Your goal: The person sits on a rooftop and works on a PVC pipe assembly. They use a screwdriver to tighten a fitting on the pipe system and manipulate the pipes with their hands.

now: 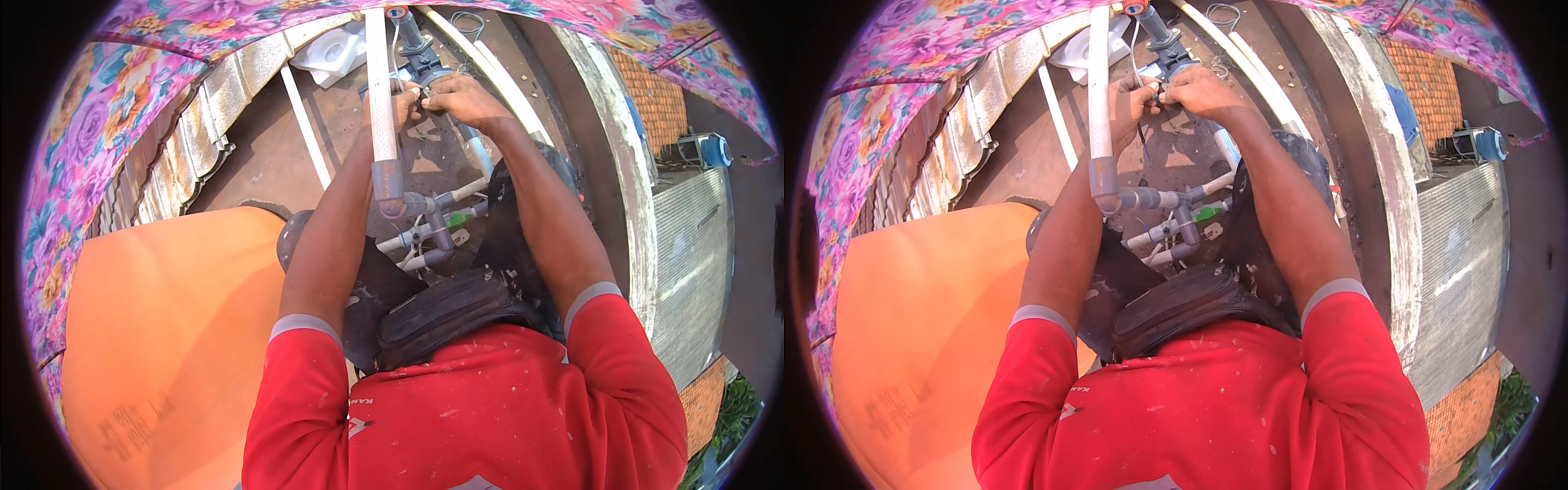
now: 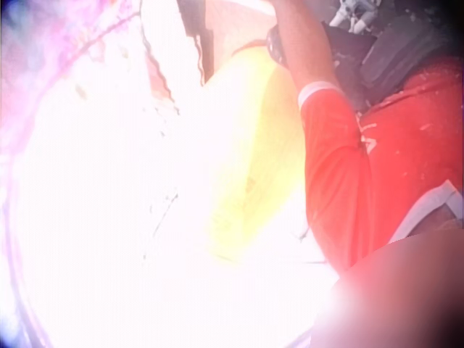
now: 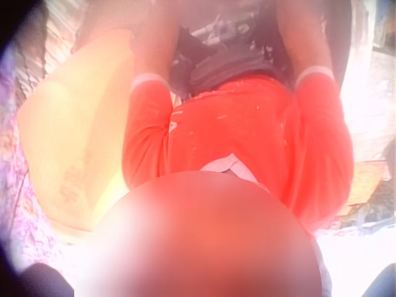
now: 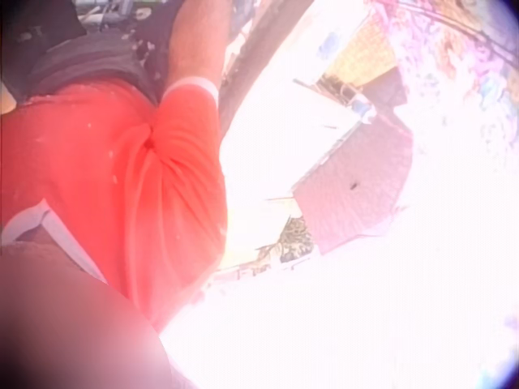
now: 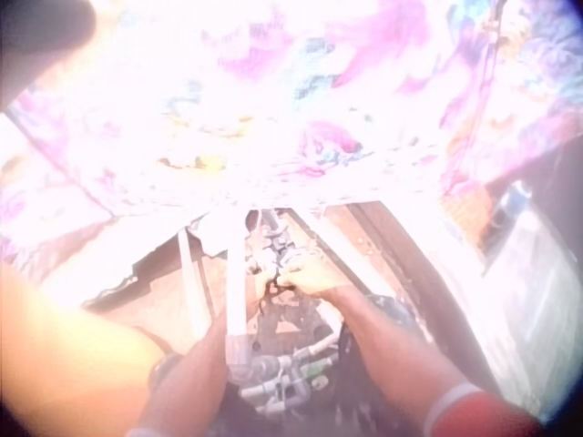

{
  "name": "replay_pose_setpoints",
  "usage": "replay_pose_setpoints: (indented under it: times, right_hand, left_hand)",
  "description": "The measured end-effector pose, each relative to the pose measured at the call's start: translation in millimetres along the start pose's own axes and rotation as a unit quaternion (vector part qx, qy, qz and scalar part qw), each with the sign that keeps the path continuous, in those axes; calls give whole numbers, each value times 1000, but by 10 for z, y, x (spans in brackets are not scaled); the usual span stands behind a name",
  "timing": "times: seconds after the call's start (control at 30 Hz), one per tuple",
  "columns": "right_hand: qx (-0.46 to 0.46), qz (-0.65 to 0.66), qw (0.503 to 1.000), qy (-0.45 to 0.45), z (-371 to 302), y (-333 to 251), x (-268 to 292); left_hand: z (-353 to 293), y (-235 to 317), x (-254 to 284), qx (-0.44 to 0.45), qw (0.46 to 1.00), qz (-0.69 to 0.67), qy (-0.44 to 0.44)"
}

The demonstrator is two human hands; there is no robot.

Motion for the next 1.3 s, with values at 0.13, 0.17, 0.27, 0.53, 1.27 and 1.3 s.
replay_pose_setpoints:
  times: [0.13,0.17,0.27,0.53,1.27,1.3]
  right_hand:
    - [-18,-32,998,53,1,115,83]
    - [-12,-10,998,59,-15,55,63]
    - [46,-74,990,110,-42,-110,-8]
    - [-13,-83,989,118,-186,-423,-144]
    - [303,-369,866,146,-199,-465,-116]
    - [299,-366,870,138,-205,-453,-100]
  left_hand:
    - [-72,62,-94,38,997,-73,-10]
    - [-85,33,-90,43,995,-85,-16]
    - [-52,1,-81,21,996,-86,-20]
    - [254,-411,88,-43,989,-141,33]
    - [87,-182,318,92,978,-170,-73]
    - [74,-165,298,89,976,-183,-76]
Point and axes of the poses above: each hand's wrist, its own z-axis towards the middle knuckle, its own x-axis out of the back of the hand, y = z × x, the point moved 4 cm from there along z, towards the middle knuckle, and after that the axes turned 7 degrees about -y, right-handed, at the moved point
